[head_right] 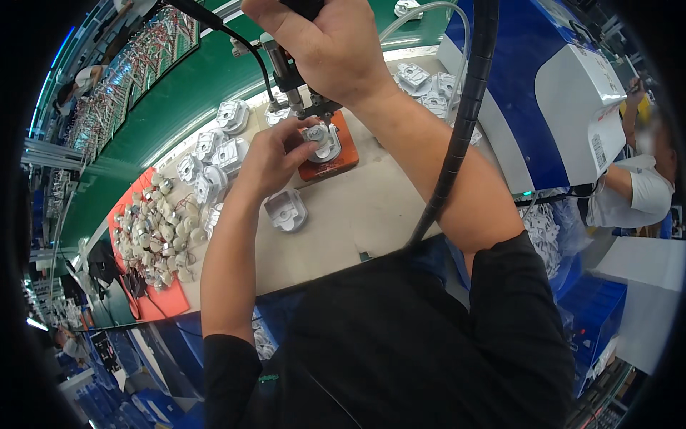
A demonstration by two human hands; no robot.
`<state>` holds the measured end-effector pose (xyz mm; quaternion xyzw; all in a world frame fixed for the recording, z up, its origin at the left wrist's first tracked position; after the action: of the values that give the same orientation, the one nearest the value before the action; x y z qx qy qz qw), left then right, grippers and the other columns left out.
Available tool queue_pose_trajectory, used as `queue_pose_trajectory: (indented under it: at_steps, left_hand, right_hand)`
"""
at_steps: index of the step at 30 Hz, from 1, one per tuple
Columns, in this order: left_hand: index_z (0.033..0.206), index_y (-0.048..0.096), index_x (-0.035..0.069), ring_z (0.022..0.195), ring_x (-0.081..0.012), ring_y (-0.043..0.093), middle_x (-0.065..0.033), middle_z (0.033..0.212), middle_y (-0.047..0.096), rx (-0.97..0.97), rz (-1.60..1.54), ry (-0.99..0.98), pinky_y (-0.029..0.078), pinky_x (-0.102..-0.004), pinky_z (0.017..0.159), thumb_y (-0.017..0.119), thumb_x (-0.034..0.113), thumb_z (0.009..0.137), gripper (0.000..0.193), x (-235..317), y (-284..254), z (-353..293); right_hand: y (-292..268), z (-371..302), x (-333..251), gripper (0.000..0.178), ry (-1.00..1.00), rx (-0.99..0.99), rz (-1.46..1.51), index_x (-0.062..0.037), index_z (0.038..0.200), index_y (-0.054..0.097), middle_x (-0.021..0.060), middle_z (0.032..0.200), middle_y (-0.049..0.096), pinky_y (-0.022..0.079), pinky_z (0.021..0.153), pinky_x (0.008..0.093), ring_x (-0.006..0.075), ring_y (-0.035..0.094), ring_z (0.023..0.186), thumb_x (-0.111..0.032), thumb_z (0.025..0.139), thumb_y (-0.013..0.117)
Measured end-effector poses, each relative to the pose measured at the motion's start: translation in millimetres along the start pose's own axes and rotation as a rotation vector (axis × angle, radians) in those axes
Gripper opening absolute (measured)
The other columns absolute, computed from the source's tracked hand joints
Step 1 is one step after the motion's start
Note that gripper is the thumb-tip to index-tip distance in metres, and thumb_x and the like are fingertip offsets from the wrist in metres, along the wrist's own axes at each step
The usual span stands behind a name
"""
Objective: The recorder is assembling small electronic motor components into white plastic housings using a pneumatic press tool at an industrial assembly station.
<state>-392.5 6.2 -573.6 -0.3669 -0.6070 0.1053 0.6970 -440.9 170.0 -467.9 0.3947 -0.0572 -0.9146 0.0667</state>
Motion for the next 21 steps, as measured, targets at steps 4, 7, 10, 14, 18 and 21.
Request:
queue_pose_trajectory:
  at_steps: [4, 7, 10, 14, 18, 21]
  left_hand:
    - [0.129, 0.068, 0.005, 0.073, -0.0146, 0.061, -0.0083, 0.081, 0.070, 0.002, -0.021, 0.008, 0.051, -0.0324, 0.072, 0.074, 0.014, 0.095, 0.036, -2, 2, 2]
    - [0.129, 0.068, 0.005, 0.074, -0.0145, 0.062, -0.0087, 0.082, 0.070, 0.003, -0.002, 0.005, 0.051, -0.0322, 0.073, 0.074, 0.013, 0.095, 0.036, -2, 1, 2]
    - [0.122, 0.070, 0.008, 0.078, -0.0311, 0.070, -0.0162, 0.087, 0.073, 0.028, -0.046, 0.006, 0.053, -0.0407, 0.073, 0.075, 0.019, 0.090, 0.034, -9, 2, -1]
    - [0.124, 0.070, 0.008, 0.077, -0.0265, 0.068, -0.0107, 0.078, 0.067, 0.011, -0.037, -0.006, 0.052, -0.0384, 0.073, 0.076, 0.018, 0.088, 0.037, -7, -1, -2]
    - [0.115, 0.065, 0.001, 0.075, -0.0141, 0.060, -0.0036, 0.081, 0.063, 0.094, -0.055, 0.111, 0.052, -0.0321, 0.070, 0.086, 0.011, 0.079, 0.043, -16, -3, -7]
    - [0.121, 0.070, 0.004, 0.086, -0.0244, 0.068, -0.0106, 0.091, 0.068, 0.043, -0.056, 0.018, 0.054, -0.0375, 0.078, 0.090, 0.017, 0.071, 0.055, -19, -2, -6]
  right_hand:
    - [-1, -1, 7, 0.034, 0.004, -0.006, 0.023, -0.0045, 0.118, 0.055, -0.0037, 0.089, 0.053, 0.042, 0.068, 0.0232, 0.0055, 0.049, 0.078, -0.018, 0.096, 0.076]
    - [1, -1, 2, 0.033, 0.004, -0.037, 0.022, -0.0047, 0.119, 0.055, -0.0034, 0.090, 0.054, 0.043, 0.068, 0.0233, 0.0055, 0.050, 0.078, -0.017, 0.096, 0.075]
    - [1, 3, -4, 0.034, -0.020, -0.030, -0.090, -0.0041, 0.122, 0.055, -0.0023, 0.092, 0.057, 0.044, 0.070, 0.0232, 0.0066, 0.053, 0.079, -0.019, 0.098, 0.074]
    - [11, 36, -49, 0.037, -0.119, 0.030, 0.007, -0.0030, 0.127, 0.057, -0.0046, 0.090, 0.058, 0.039, 0.065, 0.0183, 0.0025, 0.051, 0.075, -0.025, 0.100, 0.072]
    - [25, 36, -49, 0.037, -0.174, -0.018, 0.011, -0.0027, 0.127, 0.058, -0.0046, 0.089, 0.058, 0.039, 0.066, 0.0197, 0.0036, 0.050, 0.075, -0.024, 0.100, 0.073]
    - [34, 20, -32, 0.039, -0.120, -0.025, 0.015, -0.0026, 0.130, 0.056, -0.0044, 0.089, 0.056, 0.039, 0.066, 0.0203, 0.0039, 0.048, 0.075, -0.020, 0.099, 0.073]
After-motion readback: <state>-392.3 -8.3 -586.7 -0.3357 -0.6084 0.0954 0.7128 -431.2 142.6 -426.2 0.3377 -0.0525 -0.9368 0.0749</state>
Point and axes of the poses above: each hand's wrist, its own z-axis towards the middle knuckle, its own y-axis out of the palm, x = y × z, the point moved 1 cm from there along z, towards the middle knuckle
